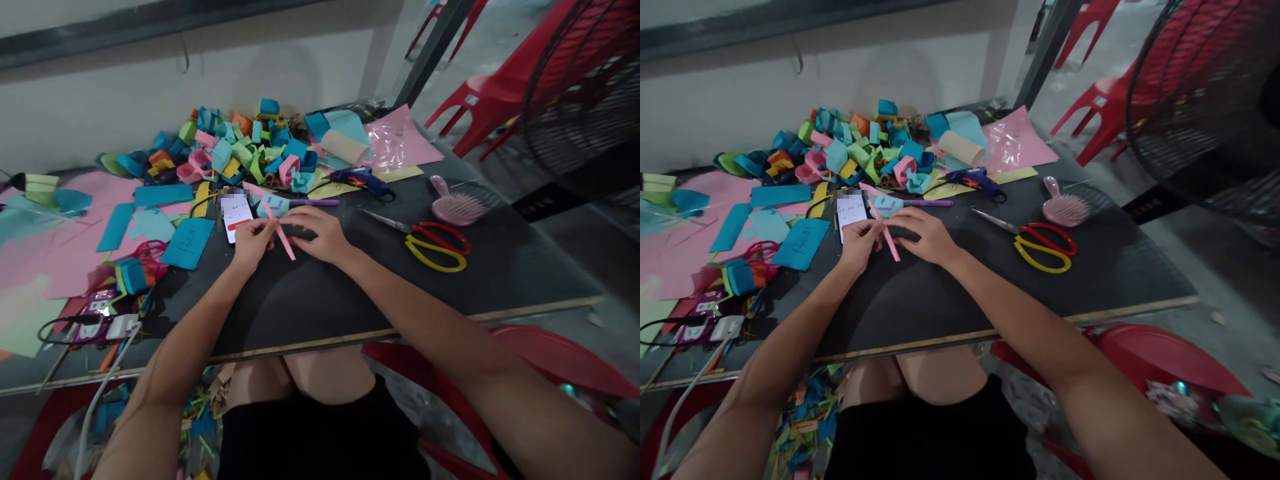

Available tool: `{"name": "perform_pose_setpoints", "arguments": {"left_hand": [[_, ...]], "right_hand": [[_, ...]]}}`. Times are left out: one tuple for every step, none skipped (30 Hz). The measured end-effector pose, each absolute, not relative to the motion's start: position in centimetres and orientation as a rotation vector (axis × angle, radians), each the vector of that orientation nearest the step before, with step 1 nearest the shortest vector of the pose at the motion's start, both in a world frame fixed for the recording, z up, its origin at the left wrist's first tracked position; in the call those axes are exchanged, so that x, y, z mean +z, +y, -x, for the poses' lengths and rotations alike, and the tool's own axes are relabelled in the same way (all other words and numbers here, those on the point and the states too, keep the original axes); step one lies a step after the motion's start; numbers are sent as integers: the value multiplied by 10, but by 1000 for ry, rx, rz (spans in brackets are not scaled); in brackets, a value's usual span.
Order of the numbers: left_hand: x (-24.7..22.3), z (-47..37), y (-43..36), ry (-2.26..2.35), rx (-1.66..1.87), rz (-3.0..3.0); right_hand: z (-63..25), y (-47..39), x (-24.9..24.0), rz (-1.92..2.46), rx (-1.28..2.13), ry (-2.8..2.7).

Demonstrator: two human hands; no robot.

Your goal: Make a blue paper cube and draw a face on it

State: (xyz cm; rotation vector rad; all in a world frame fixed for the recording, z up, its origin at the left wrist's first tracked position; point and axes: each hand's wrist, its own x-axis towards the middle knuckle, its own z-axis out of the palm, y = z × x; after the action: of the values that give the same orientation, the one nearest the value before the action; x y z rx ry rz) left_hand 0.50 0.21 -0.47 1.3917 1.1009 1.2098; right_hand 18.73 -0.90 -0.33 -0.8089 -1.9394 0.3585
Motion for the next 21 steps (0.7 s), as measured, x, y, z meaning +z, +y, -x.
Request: {"name": "perform_pose_setpoints", "arguments": {"left_hand": [[-4, -6, 1, 1112, 1188, -1394], [-4, -6, 1, 1117, 1161, -1403], [-4, -6, 0, 1112, 1132, -1412], [-4, -7, 0, 1098, 1108, -1419], [-4, -7, -1, 1079, 1089, -1424], [-5, -6, 0, 1065, 1073, -1430], [-5, -6, 0, 1056, 1059, -1444], [-5, -6, 0, 1055, 1043, -1464], [-5, -5, 0, 1059, 1023, -1488], [-4, -5, 0, 1068, 1002, -1513], [-4, -4, 0, 1077, 984, -1534], [-3, -4, -1, 1083, 972, -1549], [-2, -4, -1, 1087, 963, -1560], [-2, -4, -2, 1090, 958, -1568], [-2, -4, -2, 1091, 955, -1576], [-2, -4, -2, 1088, 955, -1581], [-3, -5, -2, 1084, 954, -1582], [-3, -5, -2, 1078, 955, -1577], [-4, -6, -2, 1065, 962, -1564], [-5, -7, -2, 1043, 971, -1545], [-5, -7, -2, 1017, 977, -1529]], "right_hand": [[-187, -10, -4, 759, 321, -1962], [-186, -10, -4, 716, 307, -1976], [-186, -9, -4, 681, 314, -1979], [-186, -9, -4, 661, 341, -1970], [-187, -8, -4, 660, 380, -1948], [-188, -7, -3, 674, 429, -1922], [-189, -6, -3, 694, 485, -1898], [-190, -5, -1, 716, 543, -1883], [-191, -4, 0, 743, 597, -1876], [-191, -4, 1, 777, 644, -1875], [-190, -4, 1, 818, 680, -1871], [-190, -4, 1, 867, 708, -1855], [-188, -4, 1, 924, 731, -1820], [-187, -4, 1, 980, 756, -1772], [-185, -5, 0, 1026, 780, -1720], [-184, -5, 0, 1056, 798, -1671], [-183, -6, 0, 1071, 808, -1636], [-183, -6, 0, 1075, 812, -1615], [-182, -6, -1, 1073, 814, -1604], [-182, -5, -1, 1068, 821, -1594], [-182, -5, -1, 1063, 841, -1579]]}}
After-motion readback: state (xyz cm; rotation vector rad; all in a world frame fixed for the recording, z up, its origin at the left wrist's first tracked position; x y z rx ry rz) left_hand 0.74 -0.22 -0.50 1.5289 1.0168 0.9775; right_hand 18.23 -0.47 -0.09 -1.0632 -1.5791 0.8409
